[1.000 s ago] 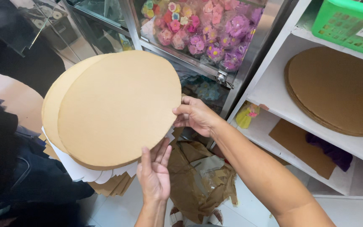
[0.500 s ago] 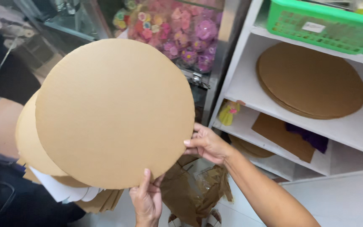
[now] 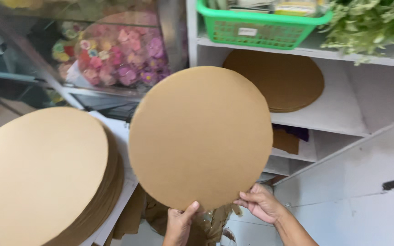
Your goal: The person repeatedly picks up round cardboard circles from a stack and places them onto a shelf. The action is performed one at a time, moving each circle from a lower pile to a higher shelf within a storage area.
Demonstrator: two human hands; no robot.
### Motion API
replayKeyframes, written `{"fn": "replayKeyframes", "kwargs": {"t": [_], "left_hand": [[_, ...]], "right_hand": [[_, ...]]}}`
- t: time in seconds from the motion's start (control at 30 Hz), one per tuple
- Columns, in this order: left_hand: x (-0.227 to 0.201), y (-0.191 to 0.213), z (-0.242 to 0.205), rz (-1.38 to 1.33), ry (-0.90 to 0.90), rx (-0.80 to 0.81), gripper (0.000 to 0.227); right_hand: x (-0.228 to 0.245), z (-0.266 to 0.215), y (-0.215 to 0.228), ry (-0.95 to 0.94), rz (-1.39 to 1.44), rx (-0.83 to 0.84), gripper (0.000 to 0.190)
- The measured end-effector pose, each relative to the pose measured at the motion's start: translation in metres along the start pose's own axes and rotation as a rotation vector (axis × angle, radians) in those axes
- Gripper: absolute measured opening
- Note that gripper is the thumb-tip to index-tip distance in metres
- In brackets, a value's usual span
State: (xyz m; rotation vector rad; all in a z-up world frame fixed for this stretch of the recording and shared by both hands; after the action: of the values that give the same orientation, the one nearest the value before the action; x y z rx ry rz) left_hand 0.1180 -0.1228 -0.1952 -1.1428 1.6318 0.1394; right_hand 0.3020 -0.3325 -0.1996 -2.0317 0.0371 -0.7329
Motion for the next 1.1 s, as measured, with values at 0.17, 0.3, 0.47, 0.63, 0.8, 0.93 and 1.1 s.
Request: {"fn": "replayKeyframes", "kwargs": {"t": [0.17,0.3,0.47,0.63,0.8,0.93,1.1], "left_hand": [[-0.023,-0.078,0.008,0.176,0.112,0.203,0.047],[-0.021,-0.134,0.043,0.236,0.127,0.335,0.034],[-0.01,-0.192,0.11,0.23,0.178,0.357,0.027],[-0.025,-0.26,0.169,0.188,0.121,0.349,0.043],[-0.046,-0.314,0.216,0.171,0.088,0.348,0.061],[-0.081,-0.351,0.221,0.165,0.113,0.369,0.064],[-0.069,-0.364,0.266,0.261,0.15,0.303,0.071]], "right_hand": [[0.023,-0.034,0.024,0.162,0.019,-0.212,0.044],[0.053,-0.033,0.055,0.355,0.051,-0.198,0.019],[0.119,-0.003,0.085,0.445,0.056,-0.276,0.037],[0.193,0.021,0.056,0.518,0.036,-0.296,0.043],[0.256,0.048,0.022,0.581,0.049,-0.253,0.036],[0.287,0.086,0.035,0.576,0.082,-0.26,0.033],[0.303,0.096,0.015,0.516,0.07,-0.348,0.034]]}}
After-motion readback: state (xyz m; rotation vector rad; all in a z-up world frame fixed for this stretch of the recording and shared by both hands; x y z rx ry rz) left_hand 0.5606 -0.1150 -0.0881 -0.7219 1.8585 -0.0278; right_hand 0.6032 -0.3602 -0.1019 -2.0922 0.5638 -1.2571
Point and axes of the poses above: each hand's wrist, its own z-axis towards the middle knuckle, its own y-axis out of the back of the hand, x = y × z, the point moved 2 cm from there along z, towards the middle knuckle, and after that the axes turned 8 degrees about z, right-handed, at the moved point
